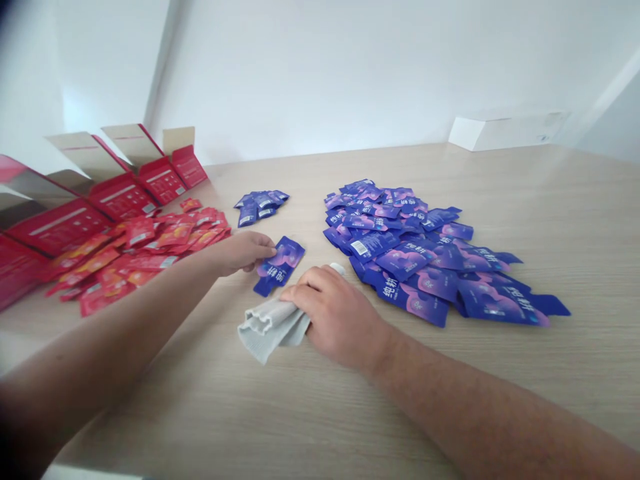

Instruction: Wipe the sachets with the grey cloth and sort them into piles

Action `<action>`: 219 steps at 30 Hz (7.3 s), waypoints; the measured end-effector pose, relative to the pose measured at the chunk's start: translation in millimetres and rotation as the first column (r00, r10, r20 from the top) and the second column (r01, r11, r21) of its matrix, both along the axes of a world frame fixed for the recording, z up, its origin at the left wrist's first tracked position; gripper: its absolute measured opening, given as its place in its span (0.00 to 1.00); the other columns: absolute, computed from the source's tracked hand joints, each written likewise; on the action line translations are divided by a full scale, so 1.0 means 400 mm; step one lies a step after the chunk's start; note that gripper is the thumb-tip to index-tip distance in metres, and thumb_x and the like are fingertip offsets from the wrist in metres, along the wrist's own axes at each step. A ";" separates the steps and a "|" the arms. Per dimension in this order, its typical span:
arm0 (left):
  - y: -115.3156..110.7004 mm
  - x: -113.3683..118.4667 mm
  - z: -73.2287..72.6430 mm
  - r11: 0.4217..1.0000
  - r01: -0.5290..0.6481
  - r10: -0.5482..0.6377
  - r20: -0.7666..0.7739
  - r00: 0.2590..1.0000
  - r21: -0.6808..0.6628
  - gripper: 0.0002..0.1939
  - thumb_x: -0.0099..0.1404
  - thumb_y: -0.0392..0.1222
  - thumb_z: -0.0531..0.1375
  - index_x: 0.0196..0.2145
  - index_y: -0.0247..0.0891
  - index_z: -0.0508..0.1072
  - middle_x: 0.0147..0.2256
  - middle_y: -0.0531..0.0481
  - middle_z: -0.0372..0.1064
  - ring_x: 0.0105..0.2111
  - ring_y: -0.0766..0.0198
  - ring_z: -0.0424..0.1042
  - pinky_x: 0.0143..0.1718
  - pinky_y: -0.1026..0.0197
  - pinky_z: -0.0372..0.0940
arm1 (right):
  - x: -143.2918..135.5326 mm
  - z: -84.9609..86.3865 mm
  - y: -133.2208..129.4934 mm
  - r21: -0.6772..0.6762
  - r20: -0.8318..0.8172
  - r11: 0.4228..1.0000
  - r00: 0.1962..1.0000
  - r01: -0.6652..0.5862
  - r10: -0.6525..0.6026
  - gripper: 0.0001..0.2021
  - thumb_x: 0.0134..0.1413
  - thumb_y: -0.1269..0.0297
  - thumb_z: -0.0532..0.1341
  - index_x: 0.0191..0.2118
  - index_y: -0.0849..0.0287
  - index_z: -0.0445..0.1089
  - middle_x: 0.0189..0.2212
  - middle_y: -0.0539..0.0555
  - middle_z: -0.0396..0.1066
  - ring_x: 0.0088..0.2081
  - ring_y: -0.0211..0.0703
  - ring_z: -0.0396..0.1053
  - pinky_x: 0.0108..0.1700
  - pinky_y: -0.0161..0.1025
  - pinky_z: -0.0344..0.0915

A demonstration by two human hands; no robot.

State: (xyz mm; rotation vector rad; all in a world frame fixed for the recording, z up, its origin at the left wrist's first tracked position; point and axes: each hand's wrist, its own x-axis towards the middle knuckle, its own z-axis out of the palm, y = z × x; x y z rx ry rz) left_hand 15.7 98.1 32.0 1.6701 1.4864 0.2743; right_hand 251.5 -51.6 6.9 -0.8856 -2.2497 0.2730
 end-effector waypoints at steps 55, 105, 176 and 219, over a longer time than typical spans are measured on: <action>-0.197 0.002 -0.052 0.910 0.408 -0.388 0.188 0.902 -0.077 0.09 0.64 0.44 0.57 0.31 0.38 0.73 0.21 0.58 0.66 0.19 0.71 0.65 0.22 0.68 0.60 | -0.031 -0.023 0.000 -0.012 0.232 0.997 0.970 -0.071 0.072 0.10 0.65 0.69 0.61 0.50 0.57 0.75 0.43 0.57 0.74 0.47 0.49 0.66 0.51 0.47 0.66; -0.193 -0.006 -0.068 0.907 0.420 -0.414 0.114 0.903 -0.037 0.11 0.66 0.47 0.56 0.33 0.39 0.73 0.21 0.56 0.68 0.20 0.69 0.66 0.21 0.68 0.57 | -0.027 -0.024 0.007 -0.017 0.203 0.999 0.978 -0.043 0.045 0.11 0.63 0.71 0.62 0.50 0.58 0.75 0.43 0.56 0.74 0.47 0.50 0.67 0.52 0.47 0.66; -0.195 -0.004 -0.061 0.902 0.431 -0.428 0.072 0.901 -0.023 0.13 0.67 0.49 0.55 0.33 0.39 0.73 0.21 0.56 0.69 0.20 0.69 0.67 0.20 0.68 0.56 | -0.030 -0.022 0.001 0.013 0.234 0.990 0.963 -0.140 0.133 0.09 0.65 0.68 0.61 0.48 0.58 0.76 0.41 0.57 0.74 0.46 0.48 0.67 0.50 0.47 0.67; -0.194 -0.003 -0.062 0.904 0.426 -0.423 0.072 0.903 -0.032 0.12 0.67 0.48 0.55 0.34 0.39 0.73 0.21 0.56 0.68 0.19 0.69 0.66 0.20 0.69 0.57 | -0.032 -0.028 0.000 0.008 0.223 0.994 0.969 -0.106 0.101 0.10 0.64 0.69 0.62 0.49 0.58 0.76 0.42 0.57 0.74 0.47 0.49 0.67 0.50 0.47 0.67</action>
